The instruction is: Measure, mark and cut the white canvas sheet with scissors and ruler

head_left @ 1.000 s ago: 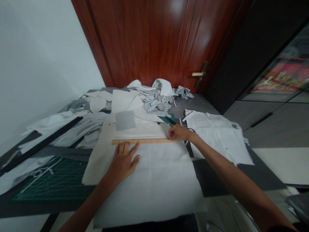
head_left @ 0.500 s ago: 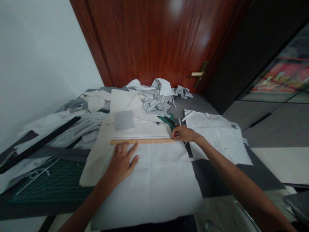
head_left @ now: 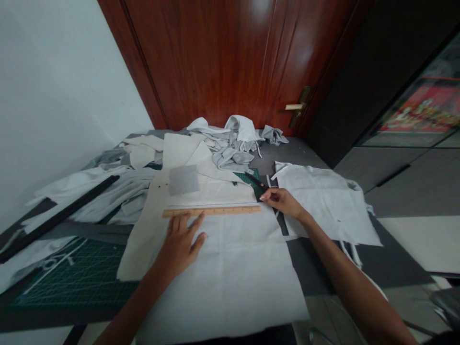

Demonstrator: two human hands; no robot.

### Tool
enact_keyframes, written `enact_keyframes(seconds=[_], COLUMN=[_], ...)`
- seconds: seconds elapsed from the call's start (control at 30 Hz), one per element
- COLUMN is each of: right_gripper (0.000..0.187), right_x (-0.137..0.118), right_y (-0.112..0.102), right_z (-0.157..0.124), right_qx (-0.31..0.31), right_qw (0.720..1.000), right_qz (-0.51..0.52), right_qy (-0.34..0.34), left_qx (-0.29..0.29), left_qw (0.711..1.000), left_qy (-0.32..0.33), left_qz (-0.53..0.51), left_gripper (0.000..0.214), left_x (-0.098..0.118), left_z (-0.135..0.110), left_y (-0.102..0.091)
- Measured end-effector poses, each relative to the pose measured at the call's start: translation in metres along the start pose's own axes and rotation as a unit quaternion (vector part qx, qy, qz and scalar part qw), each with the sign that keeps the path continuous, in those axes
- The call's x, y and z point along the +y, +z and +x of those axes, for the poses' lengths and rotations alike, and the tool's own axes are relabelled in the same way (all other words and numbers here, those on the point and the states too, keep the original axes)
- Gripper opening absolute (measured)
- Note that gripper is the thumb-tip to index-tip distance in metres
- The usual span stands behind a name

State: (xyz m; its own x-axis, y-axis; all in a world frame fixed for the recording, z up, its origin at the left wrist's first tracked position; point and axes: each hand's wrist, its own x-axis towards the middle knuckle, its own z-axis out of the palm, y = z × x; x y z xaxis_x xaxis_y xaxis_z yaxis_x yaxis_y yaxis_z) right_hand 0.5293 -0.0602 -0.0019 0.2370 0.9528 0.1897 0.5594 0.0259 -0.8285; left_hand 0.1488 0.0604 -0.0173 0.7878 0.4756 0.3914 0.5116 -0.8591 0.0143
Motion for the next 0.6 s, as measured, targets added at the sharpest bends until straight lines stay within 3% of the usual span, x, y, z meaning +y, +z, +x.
enact_keyframes(seconds=[0.07, 0.17, 0.47, 0.6], right_gripper=[0.04, 0.039, 0.02, 0.018], right_x=[0.007, 0.009, -0.008, -0.01], right_y=[0.002, 0.003, 0.014, 0.015], right_z=[-0.006, -0.009, -0.01, -0.011], right_qx=[0.067, 0.102, 0.103, 0.127], right_qw=[0.998, 0.994, 0.99, 0.986], right_qz=[0.016, 0.024, -0.054, -0.052], right_qy=[-0.006, -0.025, -0.086, -0.089], left_qx=[0.002, -0.002, -0.005, 0.04], left_qw=[1.0, 1.0, 0.999, 0.996], left_qy=[-0.007, -0.012, -0.013, -0.084], left_qz=[-0.018, -0.028, -0.042, -0.016], left_gripper=[0.052, 0.054, 0.053, 0.053], left_x=[-0.001, -0.003, -0.007, -0.017], left_z=[0.0, 0.002, 0.003, 0.003], left_y=[0.0, -0.001, -0.003, -0.011])
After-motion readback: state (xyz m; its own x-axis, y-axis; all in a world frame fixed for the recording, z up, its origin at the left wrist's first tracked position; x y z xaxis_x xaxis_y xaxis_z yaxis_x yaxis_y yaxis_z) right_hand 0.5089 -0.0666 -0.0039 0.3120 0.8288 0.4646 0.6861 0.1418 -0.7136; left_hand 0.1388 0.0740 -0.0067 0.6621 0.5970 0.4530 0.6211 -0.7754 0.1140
